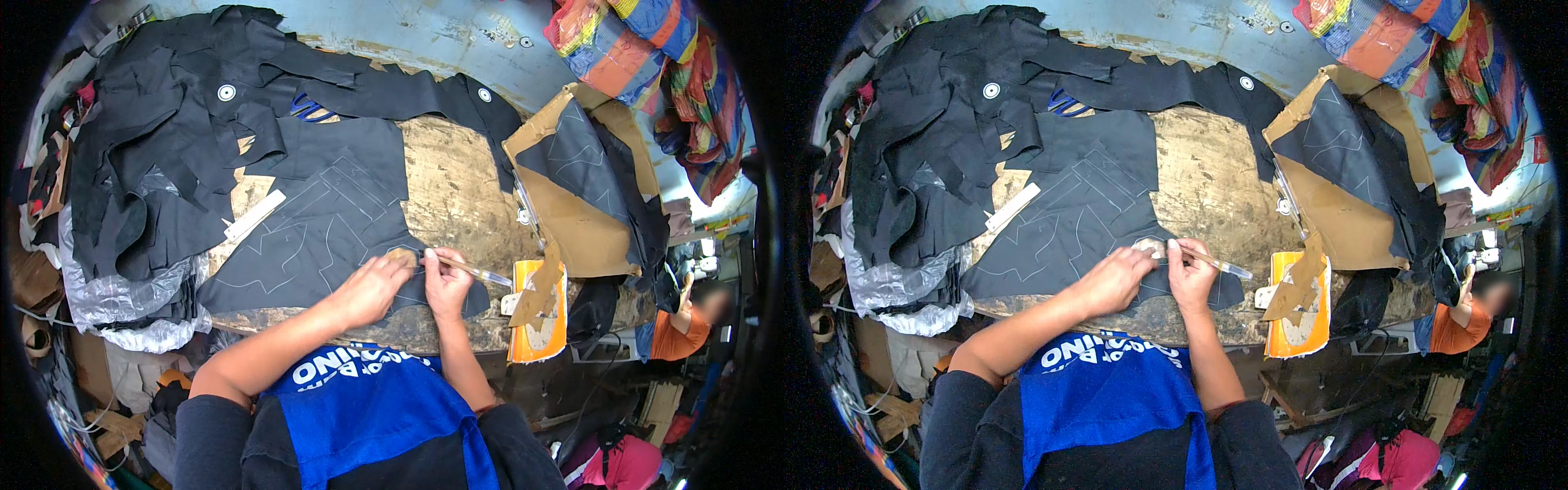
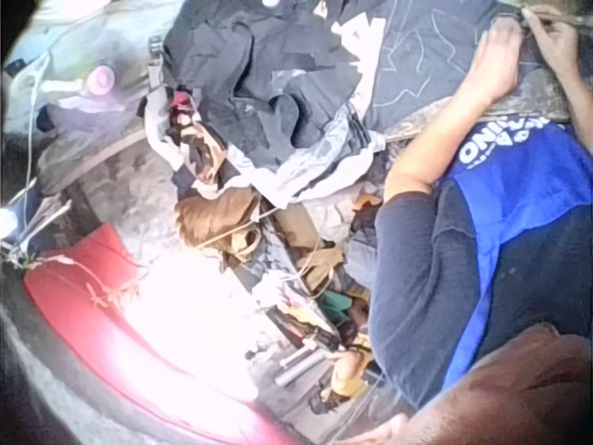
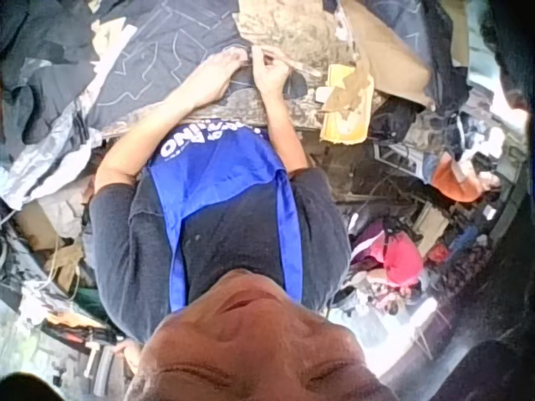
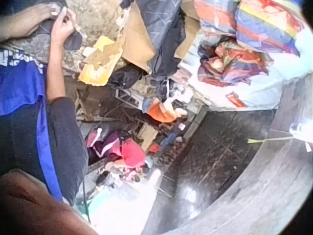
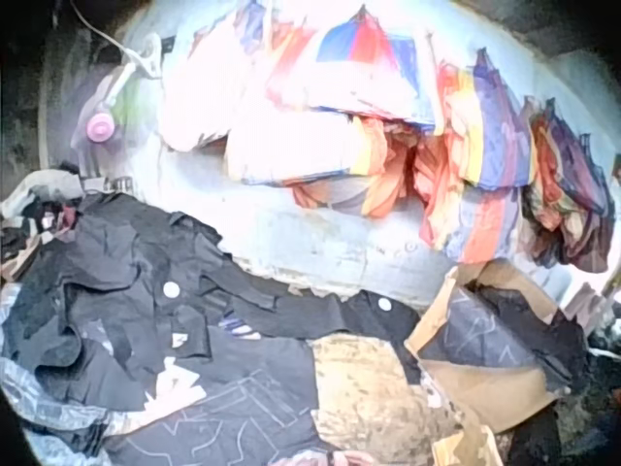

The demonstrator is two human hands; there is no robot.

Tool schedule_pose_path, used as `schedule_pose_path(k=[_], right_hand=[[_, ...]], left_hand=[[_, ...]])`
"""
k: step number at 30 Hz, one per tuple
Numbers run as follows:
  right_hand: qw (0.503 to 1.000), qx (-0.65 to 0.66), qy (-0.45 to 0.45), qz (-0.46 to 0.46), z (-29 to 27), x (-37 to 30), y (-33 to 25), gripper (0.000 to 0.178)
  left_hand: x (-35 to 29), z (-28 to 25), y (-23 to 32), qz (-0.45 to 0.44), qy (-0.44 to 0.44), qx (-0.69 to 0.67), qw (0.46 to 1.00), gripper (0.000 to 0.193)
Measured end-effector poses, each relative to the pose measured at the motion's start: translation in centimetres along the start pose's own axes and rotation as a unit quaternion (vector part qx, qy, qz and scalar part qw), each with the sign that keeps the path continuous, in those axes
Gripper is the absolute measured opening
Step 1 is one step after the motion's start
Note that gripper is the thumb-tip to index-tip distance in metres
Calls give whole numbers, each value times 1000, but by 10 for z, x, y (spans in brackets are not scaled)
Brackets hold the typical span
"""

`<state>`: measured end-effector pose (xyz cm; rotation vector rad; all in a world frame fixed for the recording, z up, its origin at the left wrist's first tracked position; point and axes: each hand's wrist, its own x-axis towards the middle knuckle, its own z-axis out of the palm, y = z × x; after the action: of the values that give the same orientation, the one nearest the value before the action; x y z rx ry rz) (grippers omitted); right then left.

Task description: The person lays black fabric flat on a work table, places cardboard pattern pieces on top, and uses a white marking pen to trace the pattern outlines onto the fabric. The person repositions the pattern pieces and continues tracing additional sections of the fabric.

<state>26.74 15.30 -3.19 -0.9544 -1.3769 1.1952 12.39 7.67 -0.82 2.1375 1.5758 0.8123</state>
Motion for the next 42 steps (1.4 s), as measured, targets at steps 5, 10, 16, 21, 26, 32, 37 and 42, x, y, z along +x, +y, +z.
schedule_pose_path(k=[5, 10, 16, 21, 26, 32, 37, 42], right_hand=[[985, -148, -40, -79, 6, -3, 15, 9], [982, -160, -51, -82, 3, -2, 17, 10], [999, -34, -35, -11, 2, -2, 23, 8], [997, -54, 3, -56, -3, 8, 27, 12], [995, -79, 43, -49, -18, 48, 28, 18], [987, -84, 103, -90, -45, 100, 36, 29], [983, -108, 135, -66, -56, 115, 42, 36], [982, -104, 143, -65, -57, 113, 44, 36]], left_hand=[[-76, -20, 19, -99, -63, 70, 991, 43], [-143, -55, 18, -258, -64, 99, 959, 48], [-183, -61, 27, -311, -39, 109, 943, 50], [-171, -50, 24, -279, -67, 111, 952, 51], [-128, -30, 12, -214, -67, 94, 970, 61], [-84, -9, -1, -157, -41, 108, 981, 69], [-95, -16, -3, -187, -67, 114, 974, 72], [-146, -49, -10, -251, -53, 159, 953, 72]])
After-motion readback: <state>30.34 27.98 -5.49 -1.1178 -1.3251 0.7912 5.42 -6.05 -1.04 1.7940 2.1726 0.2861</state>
